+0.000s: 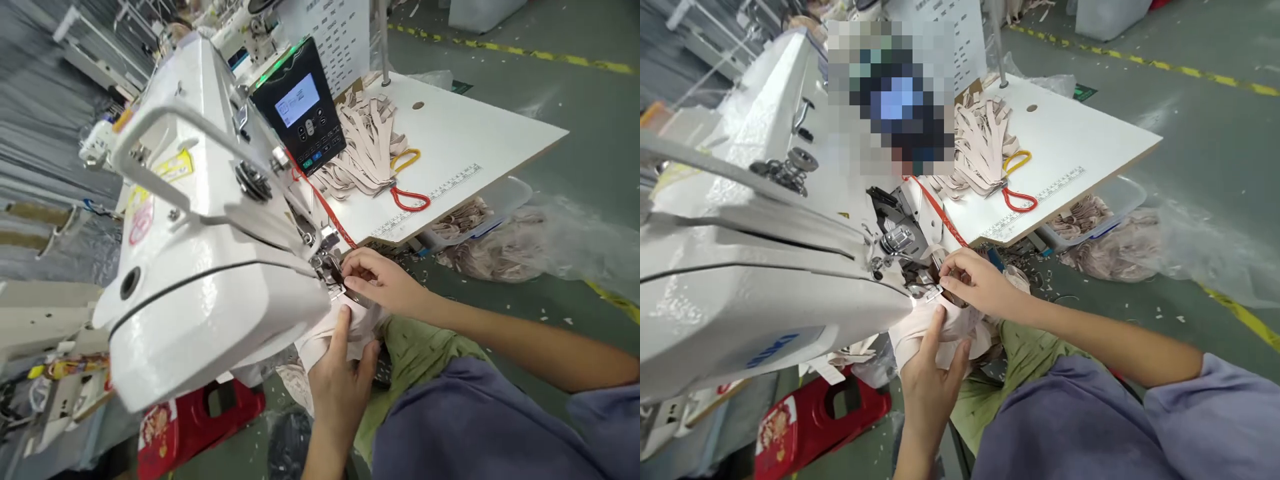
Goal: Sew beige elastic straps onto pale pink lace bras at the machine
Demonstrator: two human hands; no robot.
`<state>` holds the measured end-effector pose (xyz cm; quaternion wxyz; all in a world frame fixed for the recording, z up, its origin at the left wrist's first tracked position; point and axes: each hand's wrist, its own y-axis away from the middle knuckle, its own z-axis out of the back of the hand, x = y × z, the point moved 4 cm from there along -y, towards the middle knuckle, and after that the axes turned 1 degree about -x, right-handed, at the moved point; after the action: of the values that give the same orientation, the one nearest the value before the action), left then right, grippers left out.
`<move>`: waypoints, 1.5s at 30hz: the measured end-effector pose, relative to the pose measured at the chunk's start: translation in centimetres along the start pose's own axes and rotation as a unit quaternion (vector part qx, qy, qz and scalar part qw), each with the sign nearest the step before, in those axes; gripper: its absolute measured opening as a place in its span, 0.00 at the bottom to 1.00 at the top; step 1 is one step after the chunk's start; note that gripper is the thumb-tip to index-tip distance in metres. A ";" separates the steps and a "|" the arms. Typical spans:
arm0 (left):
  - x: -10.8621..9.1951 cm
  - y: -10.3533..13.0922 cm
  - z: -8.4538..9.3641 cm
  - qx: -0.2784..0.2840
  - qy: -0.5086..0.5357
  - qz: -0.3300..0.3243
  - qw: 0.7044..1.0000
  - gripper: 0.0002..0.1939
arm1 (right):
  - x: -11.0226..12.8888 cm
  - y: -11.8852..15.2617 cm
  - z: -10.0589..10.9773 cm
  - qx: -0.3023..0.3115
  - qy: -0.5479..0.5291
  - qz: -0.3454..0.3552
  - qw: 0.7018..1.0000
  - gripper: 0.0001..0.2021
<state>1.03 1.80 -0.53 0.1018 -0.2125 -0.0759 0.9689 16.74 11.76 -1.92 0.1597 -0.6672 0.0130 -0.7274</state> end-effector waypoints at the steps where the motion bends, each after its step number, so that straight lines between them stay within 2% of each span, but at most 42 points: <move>1: 0.0 0.1 0.0 0.005 -0.001 0.003 1.000 0.25 | 0.1 0.0 0.0 -0.003 -0.003 0.000 1.000 0.05; 3: 0.0 0.3 0.1 0.000 0.000 0.018 1.000 0.29 | 0.3 0.0 0.0 -0.014 0.001 -0.007 1.000 0.05; 7: 0.2 0.7 0.1 -0.009 0.022 0.101 0.995 0.43 | 0.4 0.3 -0.2 -0.028 0.022 -0.046 0.998 0.07; 9: 0.2 1.1 -0.1 0.002 0.039 0.114 0.993 0.45 | 0.4 0.8 -0.4 -0.029 0.023 -0.055 0.998 0.08; 13: -0.5 2.8 -1.9 0.032 0.075 0.090 0.993 0.48 | 0.4 3.1 -0.8 -0.020 0.030 -0.056 0.998 0.12; 18: -2.6 6.2 -4.9 0.028 0.095 0.056 0.994 0.51 | 0.4 6.3 -0.5 -0.017 0.001 -0.082 0.997 0.11; 20: -3.2 7.4 -5.6 0.059 0.128 0.044 0.989 0.52 | 0.6 7.1 0.2 -0.027 -0.012 -0.069 0.997 0.12; 22: -3.6 8.1 -5.8 0.120 0.184 0.019 0.976 0.49 | 1.0 7.7 1.2 -0.031 -0.015 -0.053 0.998 0.13; 24: -3.8 8.1 -4.8 0.145 0.231 -0.015 0.962 0.39 | 1.2 8.2 2.1 -0.018 -0.007 -0.044 0.999 0.12; 25: -3.9 7.8 -3.9 0.126 0.237 -0.031 0.963 0.32 | 1.3 8.4 2.4 -0.006 0.000 -0.041 0.999 0.11; 27: -4.3 6.5 -1.3 0.036 0.206 -0.071 0.975 0.22 | 1.5 8.8 2.8 0.023 0.017 -0.028 0.999 0.09; 29: -5.1 4.8 1.0 -0.028 0.150 -0.124 0.981 0.24 | 1.8 9.2 2.9 0.055 0.044 0.007 0.998 0.09; 31: -6.4 3.0 2.1 -0.012 0.107 -0.209 0.972 0.31 | 2.4 9.7 2.8 0.090 0.075 0.065 0.991 0.09; 33: -6.9 1.6 2.3 0.031 0.062 -0.262 0.962 0.32 | 2.9 10.2 2.6 0.119 0.128 0.131 0.976 0.10; 35: -6.6 1.0 2.1 0.050 0.032 -0.285 0.957 0.21 | 3.4 10.8 2.5 0.131 0.207 0.203 0.948 0.11; 37: -6.0 1.3 1.9 0.017 0.020 -0.315 0.949 0.07 | 3.7 11.2 2.4 0.125 0.281 0.264 0.914 0.12; 38: -5.6 1.8 1.9 -0.014 0.014 -0.335 0.942 0.06 | 3.9 11.4 2.4 0.117 0.303 0.289 0.901 0.12; 42: -4.8 4.4 2.1 -0.121 -0.024 -0.379 0.917 0.10 | 4.1 11.7 1.7 0.097 0.318 0.341 0.879 0.12; 45: -4.7 5.2 2.5 -0.143 -0.026 -0.373 0.916 0.12 | 4.3 11.6 0.9 0.106 0.301 0.354 0.879 0.12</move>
<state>3.29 -4.61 2.54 0.4227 -0.1553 -0.2902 0.8444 19.89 -0.13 -0.35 0.4650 -0.3456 0.2187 -0.7851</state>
